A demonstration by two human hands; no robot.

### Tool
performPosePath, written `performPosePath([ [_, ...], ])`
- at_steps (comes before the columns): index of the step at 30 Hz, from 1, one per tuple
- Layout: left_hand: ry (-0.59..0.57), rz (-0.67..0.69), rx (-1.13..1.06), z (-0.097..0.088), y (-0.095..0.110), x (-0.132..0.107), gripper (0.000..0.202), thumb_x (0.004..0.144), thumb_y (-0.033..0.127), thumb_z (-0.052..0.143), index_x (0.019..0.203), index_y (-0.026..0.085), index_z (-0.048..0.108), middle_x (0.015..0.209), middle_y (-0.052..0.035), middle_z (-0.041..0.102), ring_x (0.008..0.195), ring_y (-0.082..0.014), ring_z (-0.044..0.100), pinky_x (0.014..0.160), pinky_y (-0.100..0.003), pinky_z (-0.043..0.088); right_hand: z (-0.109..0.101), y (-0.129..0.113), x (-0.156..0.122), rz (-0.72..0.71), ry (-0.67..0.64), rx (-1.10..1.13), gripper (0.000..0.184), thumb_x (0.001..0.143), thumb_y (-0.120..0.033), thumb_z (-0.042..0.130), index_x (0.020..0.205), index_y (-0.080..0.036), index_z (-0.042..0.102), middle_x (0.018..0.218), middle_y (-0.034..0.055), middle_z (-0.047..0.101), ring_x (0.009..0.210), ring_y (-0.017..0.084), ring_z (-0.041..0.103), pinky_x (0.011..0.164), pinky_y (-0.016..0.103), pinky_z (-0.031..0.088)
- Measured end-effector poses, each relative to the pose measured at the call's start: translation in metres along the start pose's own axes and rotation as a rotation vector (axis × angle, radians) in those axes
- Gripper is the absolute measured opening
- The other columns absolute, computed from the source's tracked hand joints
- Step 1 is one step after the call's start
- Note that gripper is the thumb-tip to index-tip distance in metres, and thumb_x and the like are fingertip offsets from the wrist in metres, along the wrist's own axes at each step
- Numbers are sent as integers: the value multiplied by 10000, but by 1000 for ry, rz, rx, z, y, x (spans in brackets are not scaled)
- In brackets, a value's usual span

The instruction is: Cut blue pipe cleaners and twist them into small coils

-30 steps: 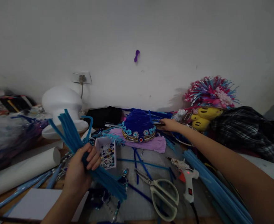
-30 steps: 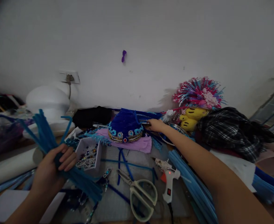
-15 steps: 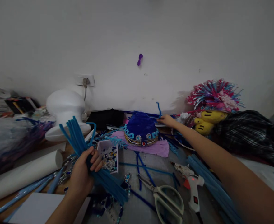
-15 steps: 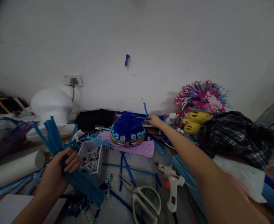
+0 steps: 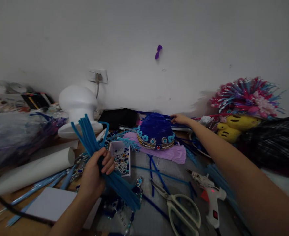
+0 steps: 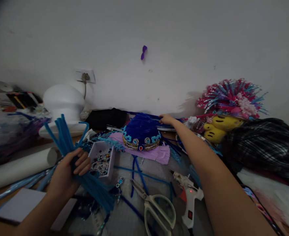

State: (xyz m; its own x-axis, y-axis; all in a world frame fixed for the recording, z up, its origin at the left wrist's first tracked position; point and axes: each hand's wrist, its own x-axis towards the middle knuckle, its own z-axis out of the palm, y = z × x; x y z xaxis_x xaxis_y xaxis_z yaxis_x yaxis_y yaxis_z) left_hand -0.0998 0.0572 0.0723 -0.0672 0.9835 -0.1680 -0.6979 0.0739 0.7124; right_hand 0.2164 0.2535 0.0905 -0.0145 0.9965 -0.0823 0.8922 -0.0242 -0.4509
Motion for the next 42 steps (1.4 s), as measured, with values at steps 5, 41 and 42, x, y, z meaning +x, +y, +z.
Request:
performPosePath([
  [5, -32, 16, -26, -2, -2, 1, 200, 729, 195, 489, 563, 157, 384, 424, 85, 281, 280, -10, 214, 258, -124, 225, -17, -5, -28, -7, 128, -32, 378, 747, -118, 437, 1114, -88, 524, 1109, 129, 570, 998, 191, 527, 860, 277, 383],
  [41, -474, -448, -218, 33, -37, -26, 197, 849, 187, 337, 673, 139, 410, 478, 72, 315, 289, 13, 269, 246, -67, 174, 129, -38, -359, -791, -263, -306, 200, 835, -259, 400, 846, -191, 587, 777, 26, 577, 743, 139, 512, 630, 240, 341],
  [42, -497, -440, -174, 36, -39, -28, 215, 847, 196, 334, 651, 140, 401, 475, 71, 310, 287, 10, 264, 246, -75, 177, 127, -40, -354, -788, -244, -312, 228, 846, -247, 373, 810, -178, 587, 772, 31, 572, 737, 134, 508, 627, 238, 341],
])
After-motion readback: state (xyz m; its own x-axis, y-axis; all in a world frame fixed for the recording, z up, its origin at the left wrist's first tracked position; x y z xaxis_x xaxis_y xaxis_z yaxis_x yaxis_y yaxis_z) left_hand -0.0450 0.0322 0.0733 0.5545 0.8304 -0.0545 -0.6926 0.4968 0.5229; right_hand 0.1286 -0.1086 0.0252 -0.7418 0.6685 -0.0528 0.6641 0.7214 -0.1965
